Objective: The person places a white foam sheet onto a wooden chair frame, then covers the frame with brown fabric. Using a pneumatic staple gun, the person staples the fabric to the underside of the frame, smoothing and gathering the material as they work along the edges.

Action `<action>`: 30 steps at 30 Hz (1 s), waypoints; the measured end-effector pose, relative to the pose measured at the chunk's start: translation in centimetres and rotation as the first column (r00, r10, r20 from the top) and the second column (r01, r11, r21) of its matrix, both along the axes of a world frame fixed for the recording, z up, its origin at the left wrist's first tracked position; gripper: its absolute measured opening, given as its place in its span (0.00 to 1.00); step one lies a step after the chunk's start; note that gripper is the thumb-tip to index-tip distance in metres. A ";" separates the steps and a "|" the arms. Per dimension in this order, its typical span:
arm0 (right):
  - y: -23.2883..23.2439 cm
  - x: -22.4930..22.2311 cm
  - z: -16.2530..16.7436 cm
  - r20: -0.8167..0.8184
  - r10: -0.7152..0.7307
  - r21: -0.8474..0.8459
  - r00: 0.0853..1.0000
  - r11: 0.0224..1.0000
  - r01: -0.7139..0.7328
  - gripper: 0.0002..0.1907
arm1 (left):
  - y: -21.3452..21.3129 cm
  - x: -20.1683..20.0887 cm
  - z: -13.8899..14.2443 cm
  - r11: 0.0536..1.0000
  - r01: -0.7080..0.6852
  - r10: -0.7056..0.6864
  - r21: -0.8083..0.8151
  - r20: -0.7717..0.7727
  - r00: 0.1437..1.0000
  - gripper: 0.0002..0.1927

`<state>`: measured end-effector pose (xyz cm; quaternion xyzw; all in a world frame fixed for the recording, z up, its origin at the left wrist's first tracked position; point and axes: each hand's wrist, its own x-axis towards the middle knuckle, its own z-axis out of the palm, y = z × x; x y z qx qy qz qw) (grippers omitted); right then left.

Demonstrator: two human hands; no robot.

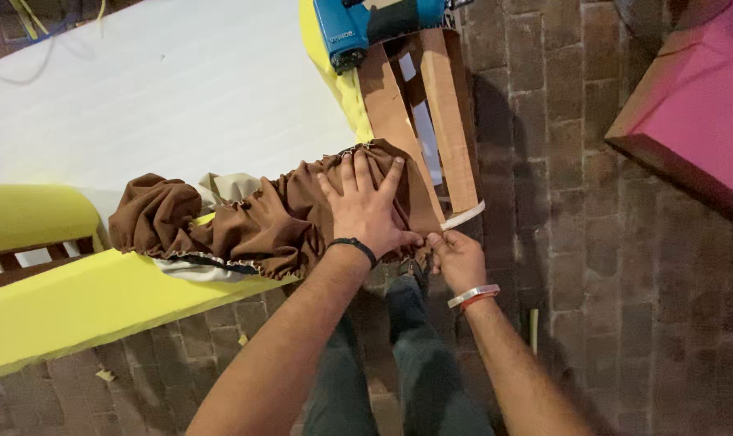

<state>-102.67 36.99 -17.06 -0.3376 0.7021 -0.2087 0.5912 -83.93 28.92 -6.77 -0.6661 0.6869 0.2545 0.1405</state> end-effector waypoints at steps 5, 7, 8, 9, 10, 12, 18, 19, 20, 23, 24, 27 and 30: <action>-3.3 -1.1 4.0 -0.137 0.274 0.144 0.952 0.956 -0.254 0.14 | -1.0 -0.4 0.4 0.996 -0.022 0.019 0.087 0.039 0.999 0.70; -5.9 -1.5 5.9 -0.300 0.381 0.132 0.875 0.925 -0.357 0.12 | -1.4 -0.4 0.6 0.994 -0.032 0.025 0.109 0.061 0.998 0.71; -7.9 -1.9 6.7 -0.403 0.382 0.071 0.831 0.919 -0.388 0.12 | -1.6 -0.3 0.7 0.994 -0.031 0.025 0.107 0.058 0.998 0.72; -10.0 -1.9 7.4 -0.503 0.369 0.008 0.782 0.906 -0.422 0.12 | -1.8 -0.2 0.8 0.994 -0.030 0.024 0.101 0.056 0.998 0.72; -12.7 -1.3 7.8 -0.514 0.340 -0.208 0.787 0.841 -0.499 0.14 | -2.0 -0.1 0.8 0.995 -0.027 0.022 0.094 0.053 0.998 0.73; -19.1 0.3 7.8 -0.634 0.363 -0.332 0.683 0.670 -0.664 0.17 | -2.2 0.1 1.0 0.992 -0.044 0.039 0.119 0.038 0.999 0.73; -33.6 9.7 5.3 -0.800 0.358 -0.437 0.482 0.202 -0.876 0.48 | -2.8 0.4 1.2 0.986 -0.066 0.065 0.151 0.011 0.998 0.73; -34.4 10.7 5.0 -0.795 0.423 -0.366 0.434 0.236 -0.900 0.51 | -2.8 0.4 1.2 0.985 -0.069 0.068 0.161 0.011 0.998 0.73; -34.9 11.4 5.0 -0.837 0.399 -0.309 0.375 0.221 -0.925 0.48 | -2.9 0.4 1.0 0.987 -0.071 0.071 0.147 0.003 0.997 0.73; -35.2 12.4 5.7 -0.900 0.384 -0.153 0.207 0.167 -0.974 0.40 | -2.7 0.7 0.6 0.986 -0.083 0.086 0.145 -0.016 0.996 0.72; -35.4 12.2 6.4 -0.899 0.402 -0.126 0.174 0.144 -0.982 0.37 | -2.6 0.7 0.5 0.985 -0.082 0.085 0.152 -0.013 0.996 0.72; -34.4 9.9 8.7 -0.899 0.416 -0.128 0.136 0.047 -0.991 0.33 | -2.5 1.1 0.0 0.987 -0.071 0.075 0.147 -0.020 0.997 0.73; -31.2 5.8 11.3 -0.826 0.559 0.038 0.064 0.168 -0.985 0.23 | -2.4 1.4 -0.1 0.986 -0.090 0.095 0.143 -0.029 0.995 0.74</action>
